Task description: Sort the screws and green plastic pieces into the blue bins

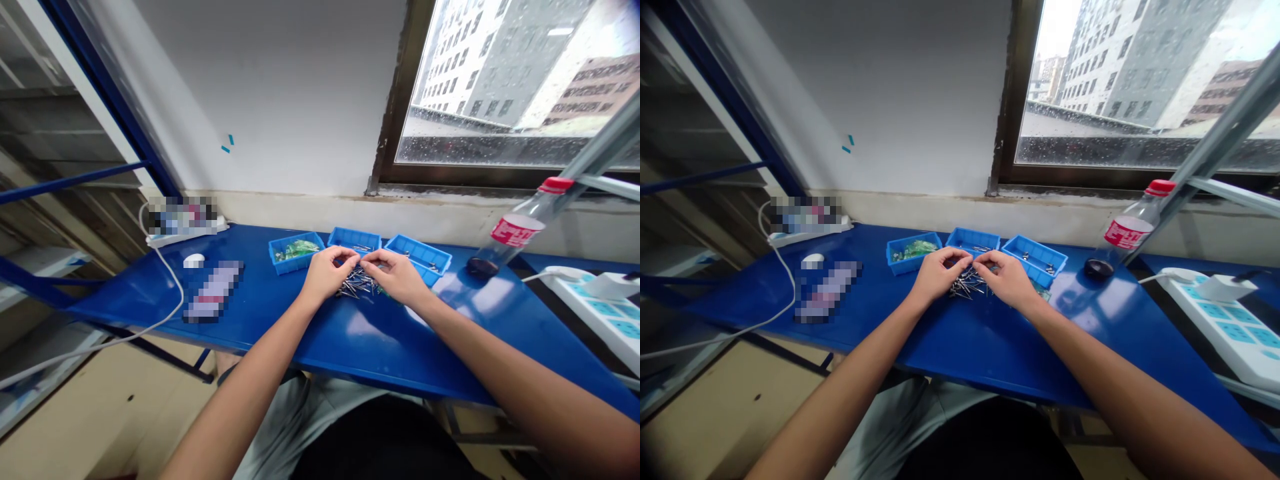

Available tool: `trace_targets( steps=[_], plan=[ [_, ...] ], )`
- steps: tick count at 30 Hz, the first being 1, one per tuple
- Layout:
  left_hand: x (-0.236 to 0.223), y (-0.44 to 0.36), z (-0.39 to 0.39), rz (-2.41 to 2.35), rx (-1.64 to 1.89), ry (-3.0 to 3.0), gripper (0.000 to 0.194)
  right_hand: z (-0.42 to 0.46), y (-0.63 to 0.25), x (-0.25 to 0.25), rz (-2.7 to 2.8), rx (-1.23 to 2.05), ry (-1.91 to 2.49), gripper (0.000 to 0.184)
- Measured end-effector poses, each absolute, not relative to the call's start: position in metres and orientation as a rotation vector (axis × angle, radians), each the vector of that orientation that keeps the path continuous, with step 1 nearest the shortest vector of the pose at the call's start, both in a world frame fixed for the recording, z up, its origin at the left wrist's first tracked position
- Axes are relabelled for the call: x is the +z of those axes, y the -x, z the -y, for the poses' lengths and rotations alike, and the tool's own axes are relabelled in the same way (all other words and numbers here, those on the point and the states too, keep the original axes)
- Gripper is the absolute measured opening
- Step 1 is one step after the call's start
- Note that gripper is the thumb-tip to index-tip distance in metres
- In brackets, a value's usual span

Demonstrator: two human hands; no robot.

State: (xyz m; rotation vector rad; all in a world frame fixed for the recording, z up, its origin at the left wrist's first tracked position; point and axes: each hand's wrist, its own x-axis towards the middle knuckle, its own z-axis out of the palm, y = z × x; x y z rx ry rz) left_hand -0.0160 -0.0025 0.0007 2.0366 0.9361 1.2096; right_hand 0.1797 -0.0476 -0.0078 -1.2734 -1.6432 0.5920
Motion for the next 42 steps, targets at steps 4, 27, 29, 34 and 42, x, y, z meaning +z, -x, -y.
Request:
trace_targets(
  steps=[4,27,29,34,42],
  plan=[
    [-0.004,0.017,-0.002,-1.010,1.221,-2.178,0.012,0.046,-0.183,-0.010,1.849,0.305,1.321,0.018],
    [-0.003,0.014,0.001,-1.004,1.139,-2.208,0.016,0.039,-0.189,-0.021,2.293,-0.134,1.468,0.017],
    [-0.003,0.014,0.002,-1.010,1.137,-2.210,0.017,0.039,-0.188,-0.021,2.295,-0.156,1.477,0.016],
    [-0.003,0.015,0.001,-1.004,1.130,-2.209,0.016,0.039,-0.186,-0.021,2.268,-0.187,1.495,0.014],
    [-0.003,0.015,0.002,-0.990,1.134,-2.203,0.017,0.044,-0.180,-0.014,1.850,0.081,1.285,0.027]
  ],
)
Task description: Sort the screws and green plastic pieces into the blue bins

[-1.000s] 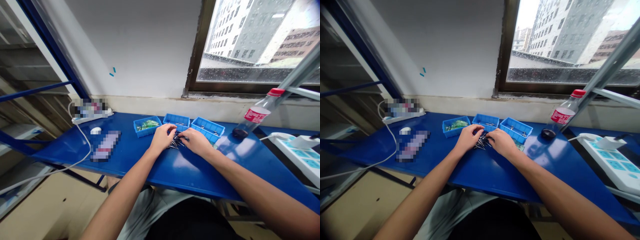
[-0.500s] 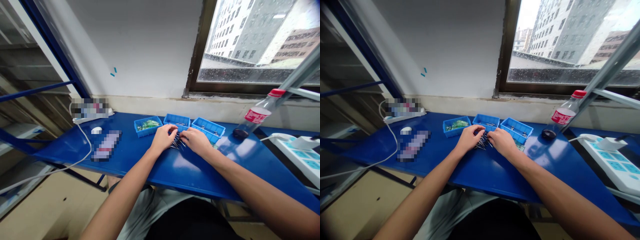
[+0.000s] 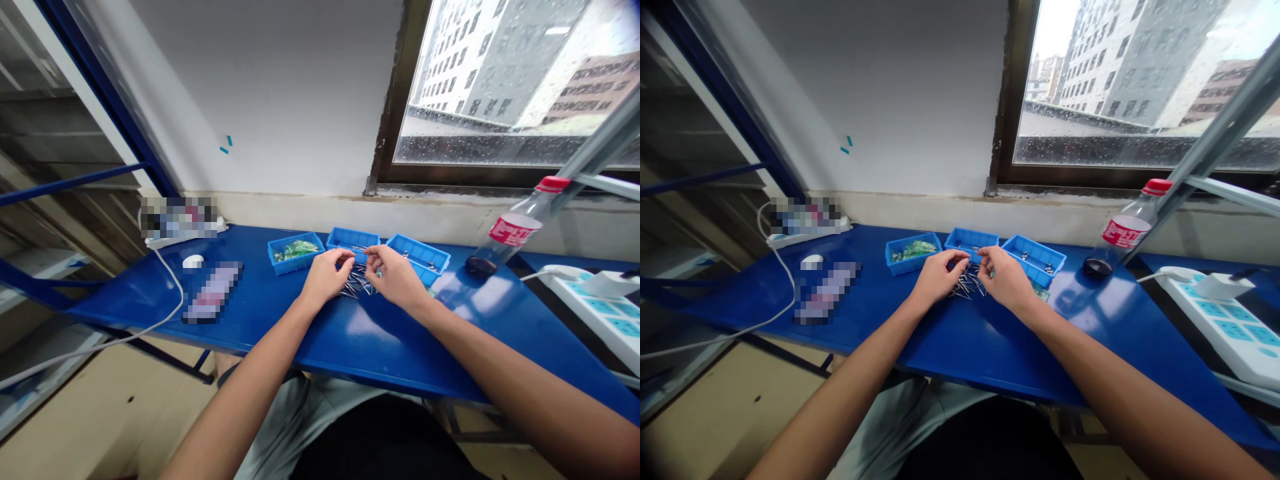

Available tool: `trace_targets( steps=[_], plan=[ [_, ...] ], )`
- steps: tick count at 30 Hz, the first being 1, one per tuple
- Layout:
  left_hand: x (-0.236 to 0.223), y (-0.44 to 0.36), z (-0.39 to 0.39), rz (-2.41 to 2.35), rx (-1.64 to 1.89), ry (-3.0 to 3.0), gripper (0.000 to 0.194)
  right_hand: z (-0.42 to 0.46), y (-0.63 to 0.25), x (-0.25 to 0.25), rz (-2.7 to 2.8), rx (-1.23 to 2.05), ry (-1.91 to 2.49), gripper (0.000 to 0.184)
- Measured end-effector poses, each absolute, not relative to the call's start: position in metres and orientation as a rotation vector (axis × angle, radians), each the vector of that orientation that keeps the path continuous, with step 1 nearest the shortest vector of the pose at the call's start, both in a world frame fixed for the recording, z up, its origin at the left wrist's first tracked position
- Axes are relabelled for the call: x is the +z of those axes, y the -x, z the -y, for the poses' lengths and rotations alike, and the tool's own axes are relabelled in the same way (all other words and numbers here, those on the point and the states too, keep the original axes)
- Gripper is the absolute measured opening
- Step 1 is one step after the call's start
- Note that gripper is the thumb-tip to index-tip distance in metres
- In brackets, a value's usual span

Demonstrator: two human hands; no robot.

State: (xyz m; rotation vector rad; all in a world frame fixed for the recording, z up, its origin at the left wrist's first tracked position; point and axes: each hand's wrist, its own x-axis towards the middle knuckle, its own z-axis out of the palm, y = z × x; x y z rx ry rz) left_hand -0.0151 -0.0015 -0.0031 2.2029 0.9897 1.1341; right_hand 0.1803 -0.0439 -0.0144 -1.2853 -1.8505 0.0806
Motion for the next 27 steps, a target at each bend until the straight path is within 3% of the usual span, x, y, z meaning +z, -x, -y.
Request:
trace_targets(
  steps=[5,10,14,17,27],
  plan=[
    [0.0014,0.0133,0.0079,-0.871,1.088,-2.181,0.023,0.0477,-0.1757,-0.0109,1.602,0.467,1.190,0.014],
    [0.0040,0.0142,0.0085,-0.880,1.097,-2.162,0.017,0.0472,-0.1764,-0.0112,1.468,0.746,1.144,0.021],
    [0.0036,0.0159,0.0054,-0.902,1.200,-2.105,0.014,0.0466,-0.1769,-0.0111,1.439,0.760,1.166,0.030],
    [0.0031,0.0158,0.0047,-0.862,1.247,-2.042,0.025,0.0474,-0.1759,-0.0120,1.456,0.759,1.163,0.033],
    [0.0058,0.0138,0.0091,-0.837,1.237,-2.038,0.034,0.0493,-0.1734,-0.0121,1.708,0.422,1.283,0.027]
  ],
)
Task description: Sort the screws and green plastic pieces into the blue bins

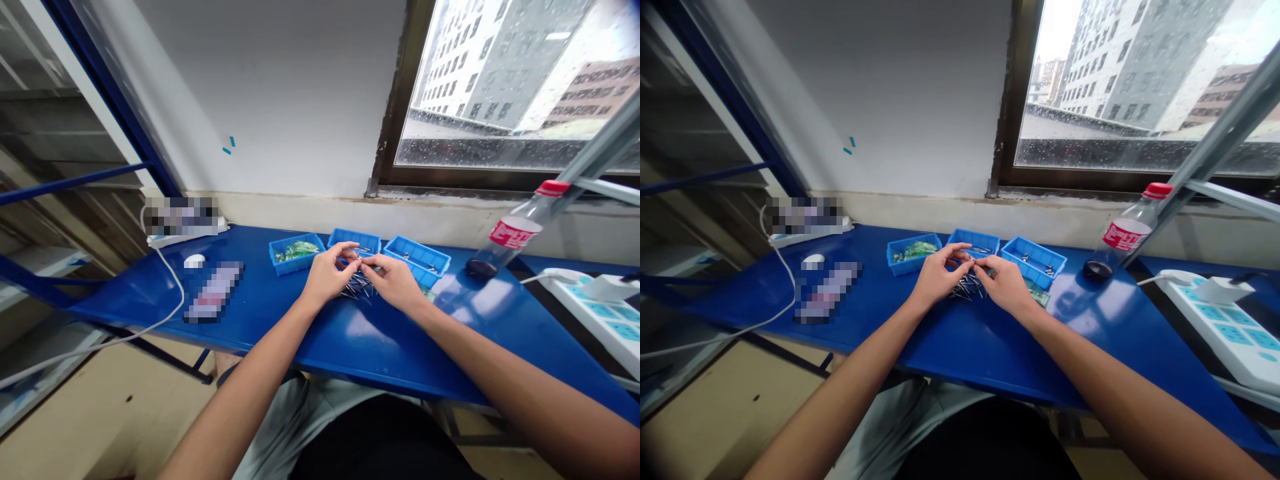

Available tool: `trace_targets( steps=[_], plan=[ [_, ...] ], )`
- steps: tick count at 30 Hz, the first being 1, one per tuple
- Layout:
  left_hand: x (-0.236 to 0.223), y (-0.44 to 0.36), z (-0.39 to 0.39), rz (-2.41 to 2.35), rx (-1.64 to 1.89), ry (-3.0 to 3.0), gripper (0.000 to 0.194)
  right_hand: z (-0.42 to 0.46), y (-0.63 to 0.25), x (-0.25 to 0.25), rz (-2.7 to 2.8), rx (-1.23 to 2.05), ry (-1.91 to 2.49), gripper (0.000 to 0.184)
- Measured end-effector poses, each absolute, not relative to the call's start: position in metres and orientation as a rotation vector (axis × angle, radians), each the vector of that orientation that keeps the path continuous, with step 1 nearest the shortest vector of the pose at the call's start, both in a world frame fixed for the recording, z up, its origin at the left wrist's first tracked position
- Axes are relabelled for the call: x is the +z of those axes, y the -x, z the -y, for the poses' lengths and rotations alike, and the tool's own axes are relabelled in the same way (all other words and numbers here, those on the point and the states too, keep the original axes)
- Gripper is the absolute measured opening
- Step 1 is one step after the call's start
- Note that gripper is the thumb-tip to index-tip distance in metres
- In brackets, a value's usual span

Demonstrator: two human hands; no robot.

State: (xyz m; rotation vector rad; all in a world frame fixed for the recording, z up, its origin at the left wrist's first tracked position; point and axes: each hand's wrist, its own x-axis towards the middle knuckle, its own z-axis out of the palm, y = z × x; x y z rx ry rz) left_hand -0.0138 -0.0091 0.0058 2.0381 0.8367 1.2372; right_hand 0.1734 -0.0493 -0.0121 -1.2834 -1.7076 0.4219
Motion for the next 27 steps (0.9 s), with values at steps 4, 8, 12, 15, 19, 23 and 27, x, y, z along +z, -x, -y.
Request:
trace_targets(
  steps=[4,8,12,15,19,23,27],
  plan=[
    [0.004,0.014,0.007,-0.852,1.230,-2.060,0.019,0.049,-0.175,-0.013,1.668,0.546,1.267,0.029],
    [0.003,0.014,0.006,-0.814,1.254,-2.055,0.013,0.047,-0.177,-0.014,1.642,0.574,1.250,0.031],
    [0.006,0.014,0.007,-0.804,1.345,-2.014,0.006,0.047,-0.176,-0.014,1.653,0.550,1.250,0.030],
    [0.006,0.014,0.007,-0.820,1.384,-1.965,0.007,0.047,-0.176,-0.013,1.675,0.513,1.242,0.027],
    [0.003,0.015,0.003,-0.843,1.388,-1.929,0.016,0.049,-0.175,-0.011,1.680,0.482,1.242,0.024],
    [-0.002,0.016,-0.001,-0.813,1.349,-1.956,0.015,0.051,-0.175,-0.008,1.689,0.503,1.227,0.024],
    [-0.003,0.015,-0.001,-0.733,1.308,-1.977,0.014,0.050,-0.177,-0.008,1.718,0.553,1.167,0.025]
  ],
)
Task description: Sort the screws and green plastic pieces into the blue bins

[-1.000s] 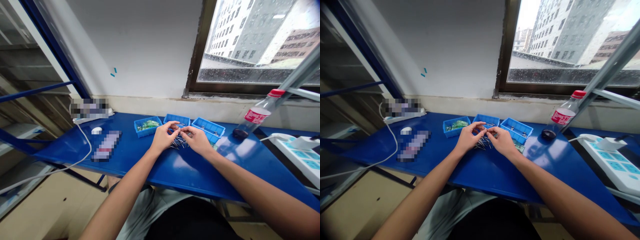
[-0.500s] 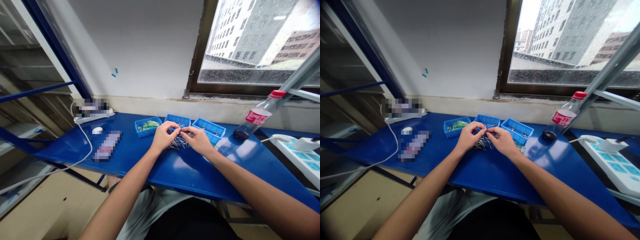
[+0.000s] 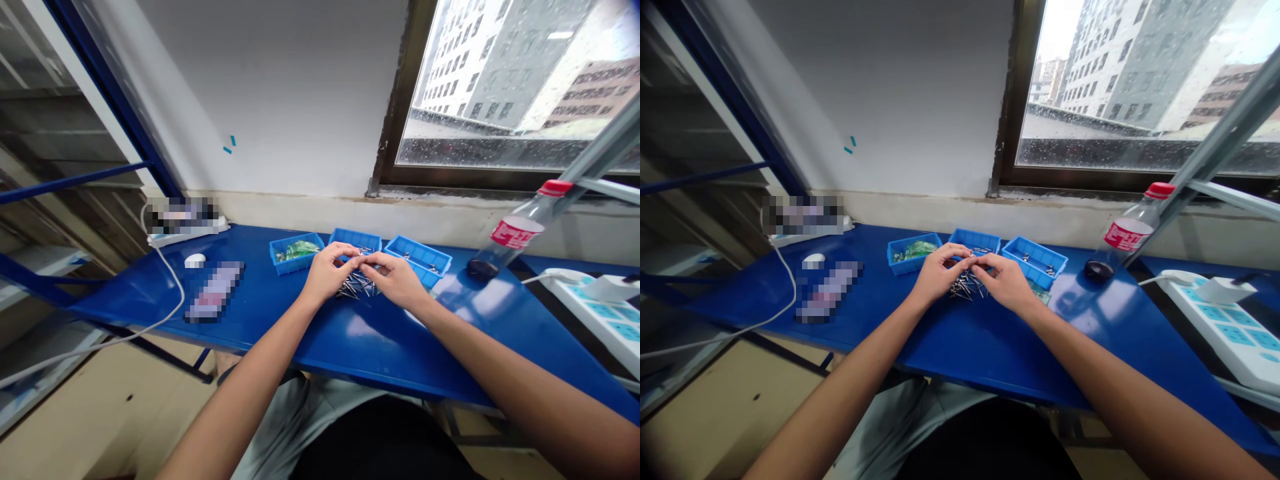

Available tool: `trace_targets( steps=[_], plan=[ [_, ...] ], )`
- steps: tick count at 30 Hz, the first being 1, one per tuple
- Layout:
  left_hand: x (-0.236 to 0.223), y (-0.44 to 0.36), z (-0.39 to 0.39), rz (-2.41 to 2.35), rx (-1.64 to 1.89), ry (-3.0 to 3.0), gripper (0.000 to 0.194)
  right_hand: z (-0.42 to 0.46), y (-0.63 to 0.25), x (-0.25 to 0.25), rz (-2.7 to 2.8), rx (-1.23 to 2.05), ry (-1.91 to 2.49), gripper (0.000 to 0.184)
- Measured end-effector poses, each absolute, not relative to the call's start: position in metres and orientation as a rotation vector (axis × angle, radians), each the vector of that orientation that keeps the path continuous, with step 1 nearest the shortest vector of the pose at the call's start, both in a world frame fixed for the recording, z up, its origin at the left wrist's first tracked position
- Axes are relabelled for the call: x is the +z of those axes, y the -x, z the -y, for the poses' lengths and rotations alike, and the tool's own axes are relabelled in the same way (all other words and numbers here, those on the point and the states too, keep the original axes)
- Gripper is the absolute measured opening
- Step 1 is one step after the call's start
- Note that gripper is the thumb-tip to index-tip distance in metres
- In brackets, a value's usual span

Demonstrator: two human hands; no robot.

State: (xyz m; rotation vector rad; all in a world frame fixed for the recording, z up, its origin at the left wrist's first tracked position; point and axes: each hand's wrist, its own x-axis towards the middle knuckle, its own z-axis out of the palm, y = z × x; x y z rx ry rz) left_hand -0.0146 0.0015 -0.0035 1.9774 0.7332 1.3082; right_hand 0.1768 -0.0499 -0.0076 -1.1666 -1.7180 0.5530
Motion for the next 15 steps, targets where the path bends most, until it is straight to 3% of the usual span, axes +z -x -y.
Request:
trace_targets(
  steps=[15],
  plan=[
    [0.002,0.014,0.004,-0.658,1.212,-1.968,0.020,0.038,-0.184,-0.020,1.463,0.768,1.115,0.033]
  ],
)
